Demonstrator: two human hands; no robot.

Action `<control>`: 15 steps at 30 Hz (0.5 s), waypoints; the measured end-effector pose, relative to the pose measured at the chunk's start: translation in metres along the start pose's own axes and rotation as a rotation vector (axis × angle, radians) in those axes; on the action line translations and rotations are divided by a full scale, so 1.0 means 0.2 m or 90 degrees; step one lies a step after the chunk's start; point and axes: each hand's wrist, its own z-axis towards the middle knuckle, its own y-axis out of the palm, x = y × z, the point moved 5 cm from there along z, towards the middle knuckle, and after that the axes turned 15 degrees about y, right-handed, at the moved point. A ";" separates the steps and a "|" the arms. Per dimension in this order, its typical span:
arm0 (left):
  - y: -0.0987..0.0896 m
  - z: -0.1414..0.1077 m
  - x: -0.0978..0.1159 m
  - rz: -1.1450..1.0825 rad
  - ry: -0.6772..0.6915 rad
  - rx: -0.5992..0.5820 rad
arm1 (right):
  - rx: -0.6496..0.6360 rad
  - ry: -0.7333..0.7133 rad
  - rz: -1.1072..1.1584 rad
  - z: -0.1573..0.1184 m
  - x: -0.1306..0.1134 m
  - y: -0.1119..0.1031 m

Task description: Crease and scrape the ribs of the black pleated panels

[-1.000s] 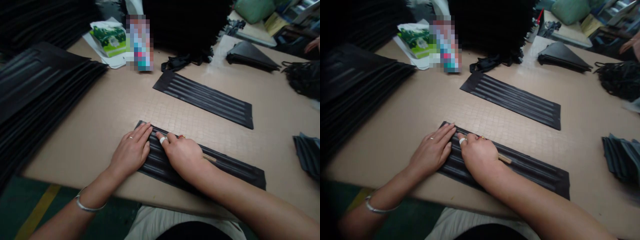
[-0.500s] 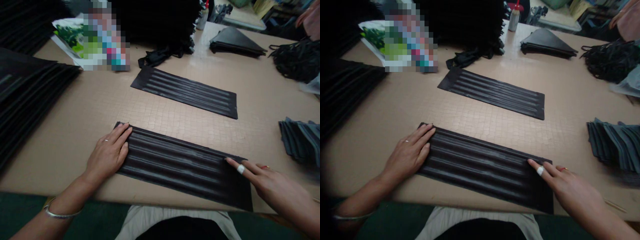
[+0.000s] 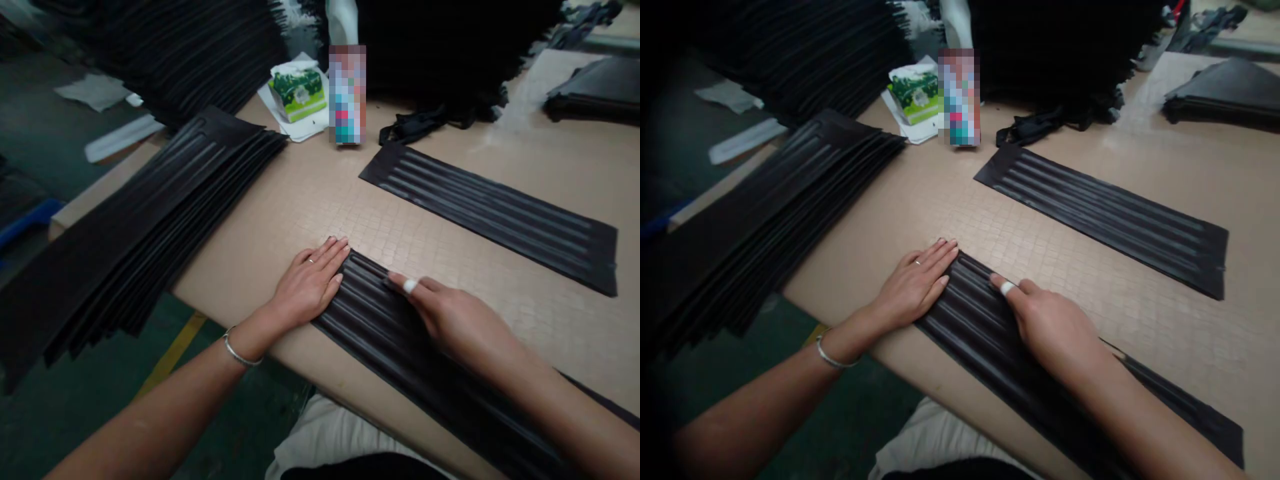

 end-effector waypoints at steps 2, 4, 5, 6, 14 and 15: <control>0.00 0.00 0.00 -0.002 -0.003 0.003 | -0.018 -0.030 -0.007 0.18 -0.19 -0.02; 0.01 0.00 0.01 -0.001 -0.001 0.005 | -0.021 -0.057 -0.011 0.28 -0.29 -0.05; 0.01 0.00 0.01 0.000 0.002 0.006 | -0.025 -0.067 -0.013 0.31 -0.32 -0.06; 0.01 0.00 0.01 0.000 0.005 0.008 | -0.034 -0.077 -0.015 0.33 -0.34 -0.07; 0.01 0.01 0.00 -0.021 0.006 0.034 | -0.177 -0.042 -0.036 0.25 -0.20 -0.20; 0.01 0.01 0.00 -0.025 0.006 0.037 | -0.189 -0.027 -0.025 0.20 -0.14 -0.21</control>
